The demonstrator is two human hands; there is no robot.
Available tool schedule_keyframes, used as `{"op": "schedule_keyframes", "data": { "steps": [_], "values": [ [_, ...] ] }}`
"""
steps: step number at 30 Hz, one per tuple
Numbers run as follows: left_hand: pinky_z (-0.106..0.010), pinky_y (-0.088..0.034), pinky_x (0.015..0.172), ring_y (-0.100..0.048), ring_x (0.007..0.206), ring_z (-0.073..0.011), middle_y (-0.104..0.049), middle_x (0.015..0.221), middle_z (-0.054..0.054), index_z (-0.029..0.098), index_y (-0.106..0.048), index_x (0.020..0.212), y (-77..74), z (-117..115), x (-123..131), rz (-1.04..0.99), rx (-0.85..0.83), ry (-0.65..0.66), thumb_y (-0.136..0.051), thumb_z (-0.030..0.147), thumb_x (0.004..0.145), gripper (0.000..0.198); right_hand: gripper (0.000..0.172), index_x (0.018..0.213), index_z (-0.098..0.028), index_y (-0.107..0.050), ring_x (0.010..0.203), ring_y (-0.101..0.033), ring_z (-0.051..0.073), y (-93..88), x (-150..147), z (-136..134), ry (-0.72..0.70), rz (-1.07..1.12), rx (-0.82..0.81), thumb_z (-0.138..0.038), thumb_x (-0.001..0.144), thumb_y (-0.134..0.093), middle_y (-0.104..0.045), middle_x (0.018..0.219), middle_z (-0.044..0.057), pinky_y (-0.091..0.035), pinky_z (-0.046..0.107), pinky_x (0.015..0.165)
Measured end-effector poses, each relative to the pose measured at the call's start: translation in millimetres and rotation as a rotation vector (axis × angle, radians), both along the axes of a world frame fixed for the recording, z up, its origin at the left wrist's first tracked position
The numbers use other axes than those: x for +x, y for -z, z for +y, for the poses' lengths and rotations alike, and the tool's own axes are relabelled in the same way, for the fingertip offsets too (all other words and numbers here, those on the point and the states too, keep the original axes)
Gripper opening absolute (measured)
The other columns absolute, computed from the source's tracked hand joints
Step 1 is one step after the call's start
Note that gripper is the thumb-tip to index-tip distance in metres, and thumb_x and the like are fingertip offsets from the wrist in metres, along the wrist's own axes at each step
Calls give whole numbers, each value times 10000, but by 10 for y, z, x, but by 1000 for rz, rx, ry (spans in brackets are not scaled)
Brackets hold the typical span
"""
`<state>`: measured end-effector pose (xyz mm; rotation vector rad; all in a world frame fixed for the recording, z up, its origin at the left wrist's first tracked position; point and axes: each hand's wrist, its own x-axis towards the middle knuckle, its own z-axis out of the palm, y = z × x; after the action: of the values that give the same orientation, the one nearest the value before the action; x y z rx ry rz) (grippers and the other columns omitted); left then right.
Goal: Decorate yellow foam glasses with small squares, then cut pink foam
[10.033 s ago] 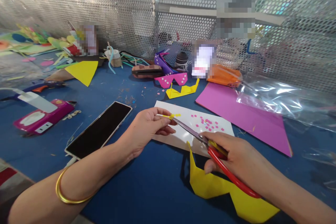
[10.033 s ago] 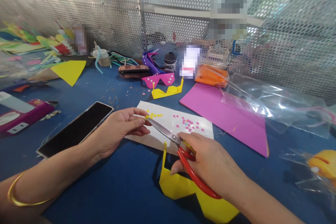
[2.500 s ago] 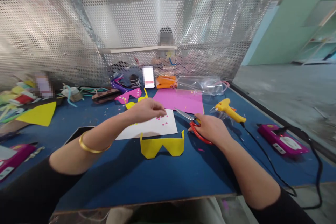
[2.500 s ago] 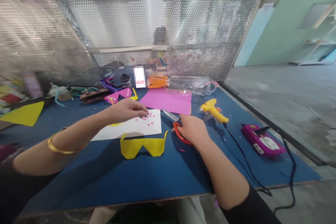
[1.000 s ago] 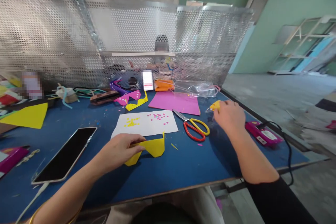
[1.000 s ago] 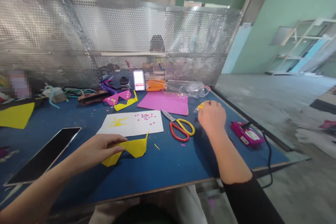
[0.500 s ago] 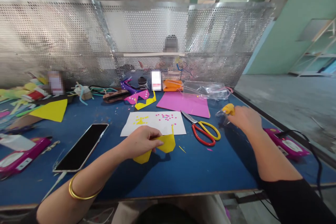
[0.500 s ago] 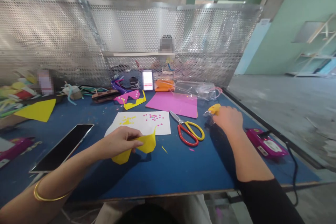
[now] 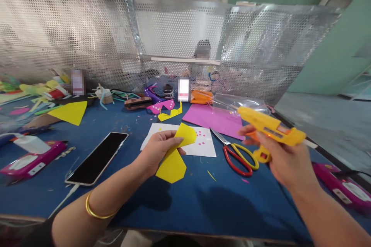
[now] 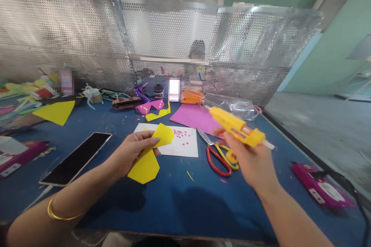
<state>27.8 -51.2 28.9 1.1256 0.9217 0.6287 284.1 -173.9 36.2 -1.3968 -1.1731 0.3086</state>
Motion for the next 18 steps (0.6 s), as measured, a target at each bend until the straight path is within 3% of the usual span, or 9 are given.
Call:
{"op": "schedule_keyframes", "data": {
  "steps": [3,7,10,13,15,18],
  "values": [
    [-216,-474,439,-590,432,-130,-682,554,-21,155,-667,1018,-20,-15,-56,-29,8,18,-697,301,782,279,214,964,-233,-727,875,-721,216,-88,-437,53,-409,359,-80,-404,879,-630,-741,943,62,-603,280,636],
    [-178,-453,434,-615,435,-98,-734,724,-22,174,-657,999,-66,-41,-105,-79,13,24,-710,288,782,251,217,974,-242,-737,861,-729,191,-43,-700,100,-642,471,-169,-382,928,-578,-748,967,63,-613,249,626],
    [-167,-439,429,-632,441,-84,-747,866,-22,191,-647,1003,-83,-58,-104,-66,-19,45,-721,304,781,260,208,1022,-276,-727,808,-718,171,133,-691,81,-565,297,-121,-379,933,-570,-743,995,52,-611,248,614],
    [-150,-406,418,-628,435,-82,-727,732,0,184,-654,977,-87,-85,-92,-6,-16,99,-691,307,810,211,221,1070,-288,-702,734,-711,159,273,-645,37,-390,11,-47,-393,918,-581,-742,999,42,-602,240,615],
    [-139,-384,409,-606,408,-76,-680,598,25,173,-654,924,-86,-104,-87,33,26,131,-659,306,837,159,232,1096,-295,-669,713,-714,158,299,-632,24,-333,-154,-14,-406,926,-556,-744,960,26,-595,235,610],
    [-135,-383,424,-613,415,-69,-679,587,36,177,-655,912,-76,-118,-81,34,64,147,-633,297,859,133,203,1079,-303,-611,701,-715,151,289,-641,28,-278,-358,28,-422,952,-508,-732,864,-3,-567,217,586]
  ]
}}
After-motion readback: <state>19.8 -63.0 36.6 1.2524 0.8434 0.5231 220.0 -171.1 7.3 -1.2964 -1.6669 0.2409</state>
